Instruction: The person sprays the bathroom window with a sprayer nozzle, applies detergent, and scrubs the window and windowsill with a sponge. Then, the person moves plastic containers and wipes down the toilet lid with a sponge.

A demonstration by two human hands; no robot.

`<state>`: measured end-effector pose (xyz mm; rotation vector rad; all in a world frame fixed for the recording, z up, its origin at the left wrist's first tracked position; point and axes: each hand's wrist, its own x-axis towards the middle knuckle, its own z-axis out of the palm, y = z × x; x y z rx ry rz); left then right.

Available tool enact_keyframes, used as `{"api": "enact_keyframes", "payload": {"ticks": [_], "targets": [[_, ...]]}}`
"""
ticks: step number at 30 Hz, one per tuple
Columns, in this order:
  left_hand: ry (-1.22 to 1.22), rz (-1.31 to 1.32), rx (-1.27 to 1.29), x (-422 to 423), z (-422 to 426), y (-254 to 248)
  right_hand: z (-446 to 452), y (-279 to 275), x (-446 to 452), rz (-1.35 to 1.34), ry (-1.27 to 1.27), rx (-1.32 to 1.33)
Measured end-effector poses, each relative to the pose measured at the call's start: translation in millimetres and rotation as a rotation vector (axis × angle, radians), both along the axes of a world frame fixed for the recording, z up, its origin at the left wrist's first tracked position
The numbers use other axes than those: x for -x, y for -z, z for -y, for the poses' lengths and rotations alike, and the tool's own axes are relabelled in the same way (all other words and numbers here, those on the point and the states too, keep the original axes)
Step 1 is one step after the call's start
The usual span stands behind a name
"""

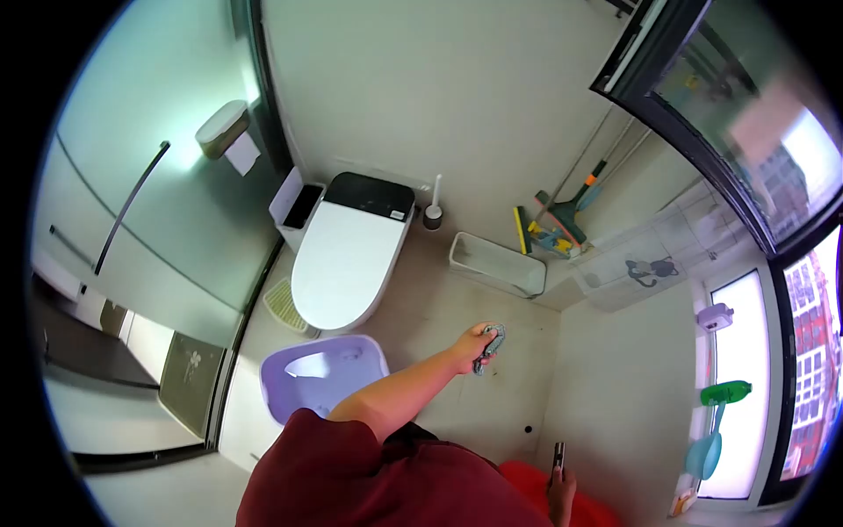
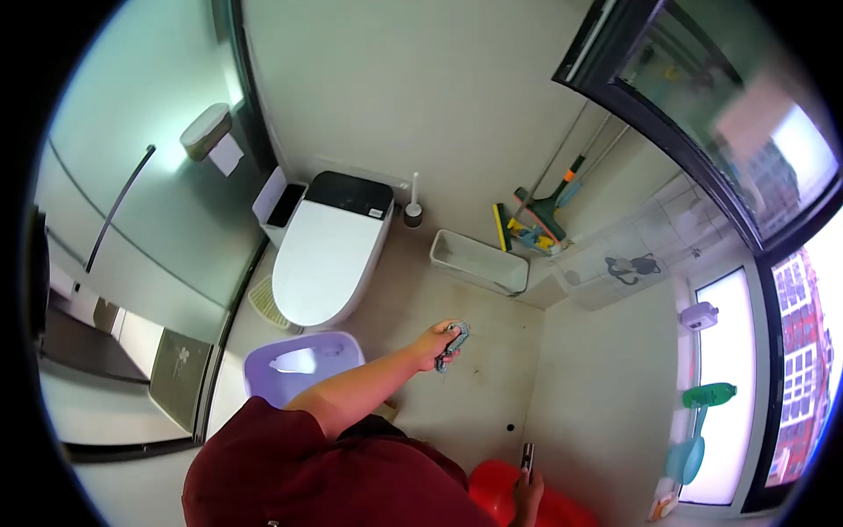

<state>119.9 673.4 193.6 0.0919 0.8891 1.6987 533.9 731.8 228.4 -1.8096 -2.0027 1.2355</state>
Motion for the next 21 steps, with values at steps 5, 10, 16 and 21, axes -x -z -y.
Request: {"api": "enact_keyframes", "payload": {"ticks": [5, 10, 16, 21], "targets": [[-0.004, -0.014, 0.157, -13.1, 14.3, 9.5, -2.5, -6.1, -0.4, -0.044, 0.004, 0.078], [-0.202, -0.006, 0.520, -32.6, 17.1, 40.2, -30.9, 36.6, -24.3, 0.085, -0.060, 0.036], [-0.209, -0.020, 0.519, -45.5, 34.2, 21.8, -48.8, 40.6, -34.5, 0.171, 0.104, 0.232], [-0.183, -0.039, 0.523, -49.9, 49.3, 32.9, -48.2, 38.7, -34.3, 0.148, 0.109, 0.266]]}}
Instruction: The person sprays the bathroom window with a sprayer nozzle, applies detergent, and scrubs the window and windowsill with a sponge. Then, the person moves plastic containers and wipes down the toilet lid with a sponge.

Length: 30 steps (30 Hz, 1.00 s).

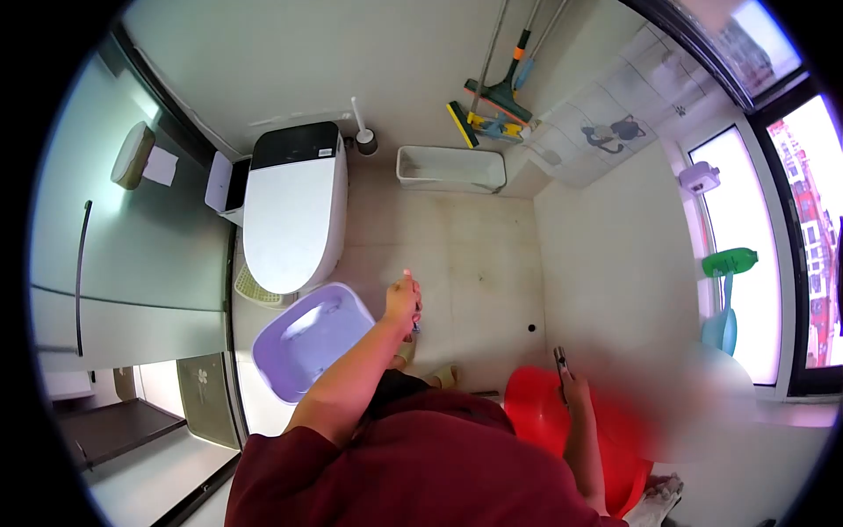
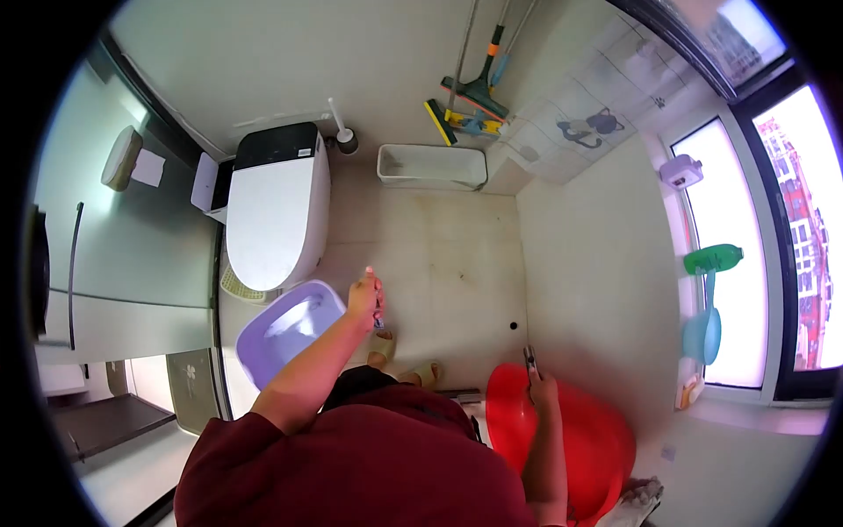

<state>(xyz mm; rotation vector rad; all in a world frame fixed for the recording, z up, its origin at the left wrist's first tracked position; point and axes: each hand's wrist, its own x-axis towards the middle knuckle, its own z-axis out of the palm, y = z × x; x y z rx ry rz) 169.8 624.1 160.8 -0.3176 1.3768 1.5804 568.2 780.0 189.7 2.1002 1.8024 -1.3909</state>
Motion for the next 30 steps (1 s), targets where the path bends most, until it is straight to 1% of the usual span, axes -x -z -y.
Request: {"api": "enact_keyframes", "payload": {"ticks": [2, 6, 9, 11, 14, 15, 16, 17, 18, 19, 20, 21, 22, 24, 27, 30], "targets": [[-0.014, -0.028, 0.030, -1.8, 2.3, -2.0, 2.5, -2.5, 5.4, -0.043, 0.005, 0.036], [-0.026, -0.085, 0.061, -6.5, 6.1, -8.5, 6.5, 2.6, 3.8, -0.059, -0.007, 0.015], [0.003, -0.100, 0.009, -9.0, 10.1, -6.1, 10.6, 0.7, 5.5, -0.091, 0.036, 0.029], [-0.031, -0.097, 0.010, -11.5, 11.6, -0.5, 15.1, -4.1, 3.1, -0.125, 0.066, 0.017], [-0.073, -0.023, 0.035, -11.6, 15.4, 7.9, 22.4, 17.5, -22.4, -0.093, 0.027, -0.076], [-0.071, 0.018, 0.043, -11.5, 15.0, 11.9, 27.8, 21.0, -35.2, 0.027, -0.085, -0.246], [0.017, 0.076, -0.051, -6.4, 19.9, 25.2, 38.2, 17.9, -45.6, 0.174, -0.162, -0.416], [0.092, 0.007, -0.072, -3.9, 19.6, 35.4, 48.0, 15.1, -55.5, 0.206, -0.090, -0.394], [0.120, 0.049, -0.038, -1.9, 11.8, 38.7, 56.5, 8.2, -65.9, 0.246, 0.011, -0.375], [0.092, 0.047, 0.044, -8.1, 3.5, 17.8, 60.4, -19.3, -63.2, 0.319, 0.020, -0.284], [0.108, -0.002, 0.060, -0.4, 6.0, 34.1, 70.9, -20.5, -70.1, 0.334, 0.050, -0.389], [0.228, -0.019, 0.000, 6.1, 8.1, 34.5, 82.2, -19.5, -84.1, 0.328, 0.039, -0.502], [0.189, -0.099, 0.072, 6.9, 9.7, 38.6, 92.0, -29.2, -87.9, 0.401, 0.071, -0.545], [0.237, -0.071, 0.042, -0.5, 6.5, 24.8, 127.8, -47.9, -104.8, 0.486, 0.240, -0.774], [0.317, -0.102, 0.096, -14.2, -18.0, 17.5, 171.0, -93.1, -136.3, 0.418, 0.496, -0.935], [0.477, -0.120, 0.050, -31.5, -56.8, 17.6, 212.3, -142.3, -170.0, 0.445, 0.699, -1.096]]}}
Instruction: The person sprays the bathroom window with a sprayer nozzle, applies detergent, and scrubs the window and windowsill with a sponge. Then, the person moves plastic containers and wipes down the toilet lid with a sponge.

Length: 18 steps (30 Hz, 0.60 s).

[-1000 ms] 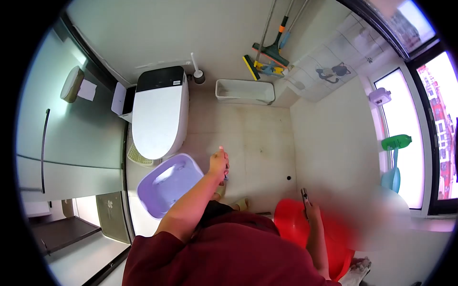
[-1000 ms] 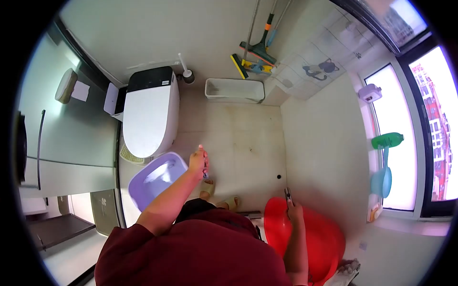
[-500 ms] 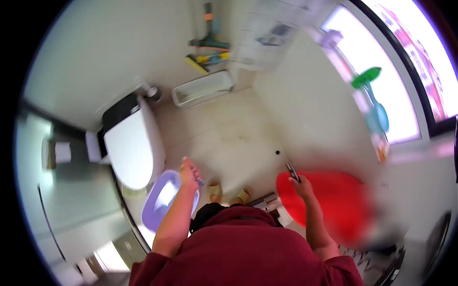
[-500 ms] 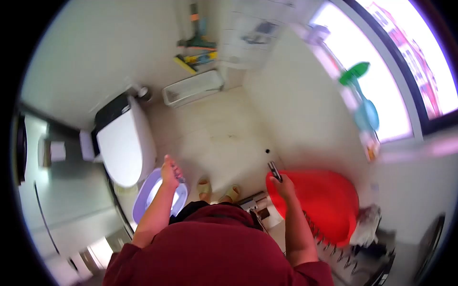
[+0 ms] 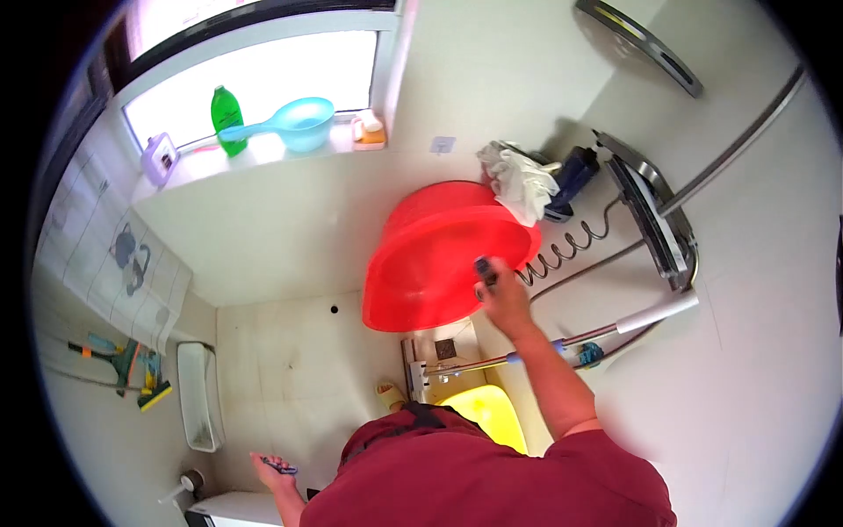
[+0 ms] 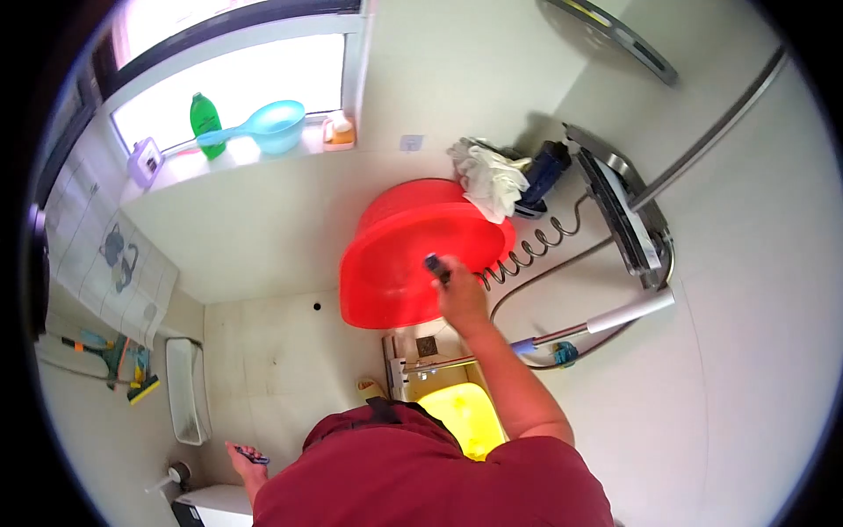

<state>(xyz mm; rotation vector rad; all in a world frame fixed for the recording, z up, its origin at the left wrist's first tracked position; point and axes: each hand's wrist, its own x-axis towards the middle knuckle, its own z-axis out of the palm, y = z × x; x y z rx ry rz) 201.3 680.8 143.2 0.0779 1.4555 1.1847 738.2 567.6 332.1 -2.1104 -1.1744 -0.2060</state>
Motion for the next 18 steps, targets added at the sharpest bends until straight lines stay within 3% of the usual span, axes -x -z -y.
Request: {"api": "enact_keyframes", "payload": {"ticks": [5, 8, 14, 18], "targets": [[0.229, 0.045, -0.080, -38.4, -50.5, -8.4, 42.2, -99.0, -43.9, -0.151, 0.220, -0.206], [0.279, 0.068, -0.095, -69.3, -54.5, -22.2, 57.5, -109.6, -80.9, -0.135, 0.246, -0.304], [0.311, 0.106, -0.052, -77.0, -33.4, -15.1, 66.4, -62.4, -136.5, -0.317, 0.329, -0.385], [0.218, 0.077, 0.015, -52.7, -15.3, 0.6, 85.3, 16.0, -198.4, -0.206, 0.552, -0.007]]}}
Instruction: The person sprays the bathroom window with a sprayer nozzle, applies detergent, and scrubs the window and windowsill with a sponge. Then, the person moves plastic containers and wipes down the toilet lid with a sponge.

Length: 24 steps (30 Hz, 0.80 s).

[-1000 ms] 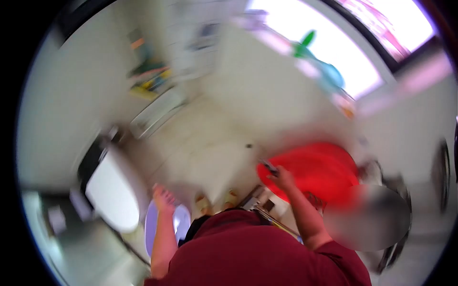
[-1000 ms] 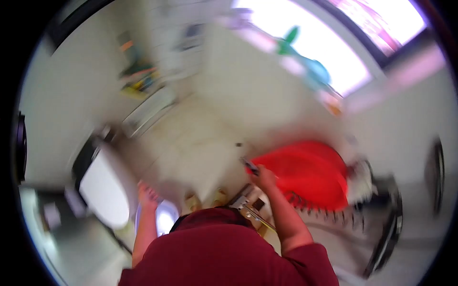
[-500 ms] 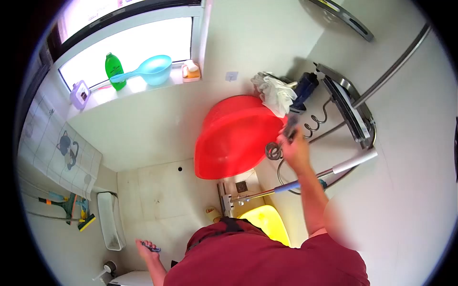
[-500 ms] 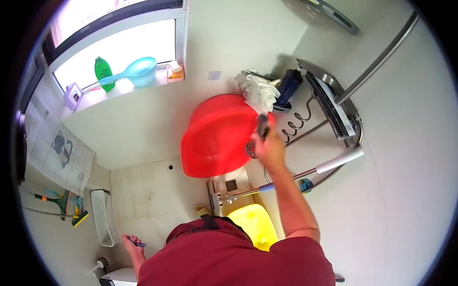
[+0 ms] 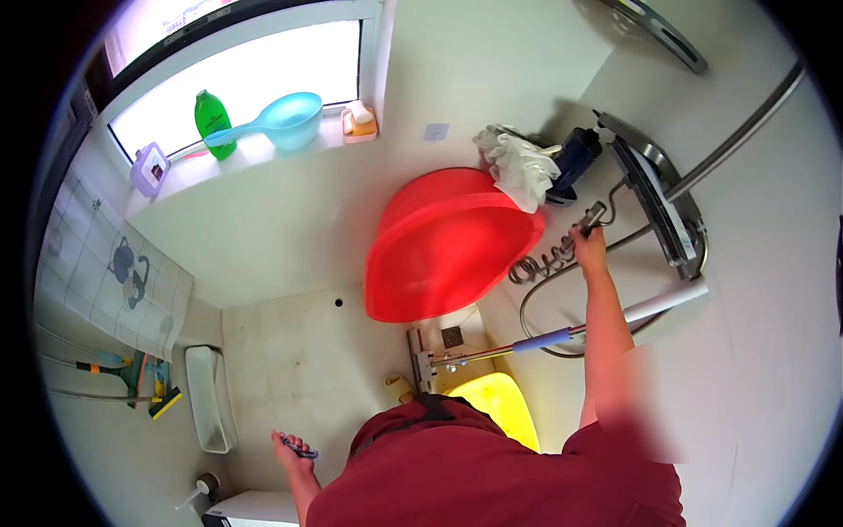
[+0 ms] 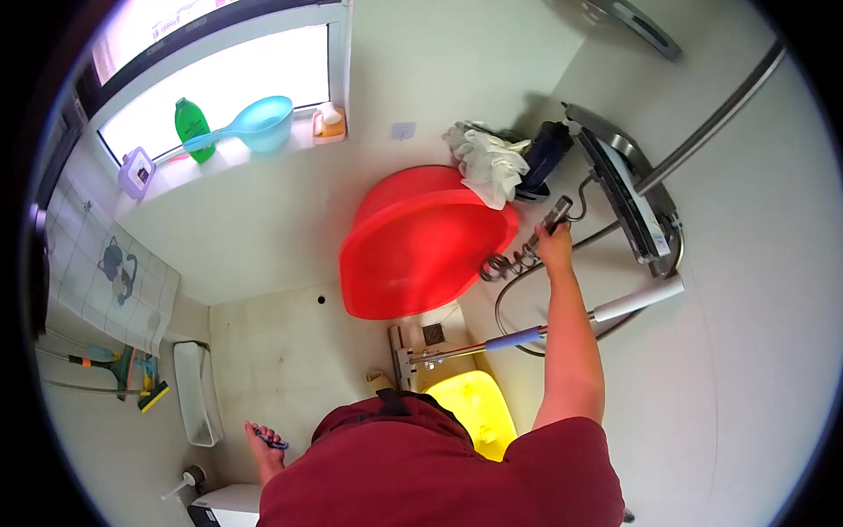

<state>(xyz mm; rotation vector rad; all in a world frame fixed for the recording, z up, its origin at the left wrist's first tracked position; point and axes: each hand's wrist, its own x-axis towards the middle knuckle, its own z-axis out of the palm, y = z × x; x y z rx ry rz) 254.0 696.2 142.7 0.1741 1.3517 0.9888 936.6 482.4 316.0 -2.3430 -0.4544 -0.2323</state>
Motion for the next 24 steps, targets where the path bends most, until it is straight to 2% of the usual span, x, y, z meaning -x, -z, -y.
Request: {"api": "enact_keyframes", "payload": {"ticks": [3, 6, 7, 10, 13, 16, 17, 21, 24], "targets": [[-0.060, -0.032, 0.029, 22.4, 10.8, 9.7, 6.6, 40.9, -10.7, -0.164, -0.064, 0.060], [-0.078, -0.099, 0.060, 37.1, 23.2, 5.5, 7.1, 101.1, -13.9, -0.394, -0.332, 0.018], [-0.076, -0.115, 0.068, 38.4, 25.8, 6.4, -3.6, 111.1, -0.3, -0.438, -0.404, 0.080], [-0.032, -0.174, 0.106, 40.4, 31.7, 3.1, -33.2, 156.1, 35.6, -0.218, -0.615, 0.668], [0.009, -0.258, 0.165, 36.4, 35.2, -7.3, -76.6, 205.6, 67.1, -0.201, -0.884, 1.074], [0.093, -0.305, 0.187, 21.5, 32.5, -21.2, -106.8, 246.7, 101.6, -0.235, -0.980, 1.277], [0.126, -0.314, 0.175, 18.1, 33.1, -25.0, -105.6, 261.9, 107.3, -0.166, -1.037, 1.289], [0.195, -0.305, 0.183, -13.7, 25.8, -23.6, -83.2, 352.5, 112.7, -0.164, -1.029, 1.403], [0.193, -0.326, 0.263, -41.0, 17.9, -15.8, -60.9, 369.7, 105.2, -0.130, -0.949, 1.471]]}}
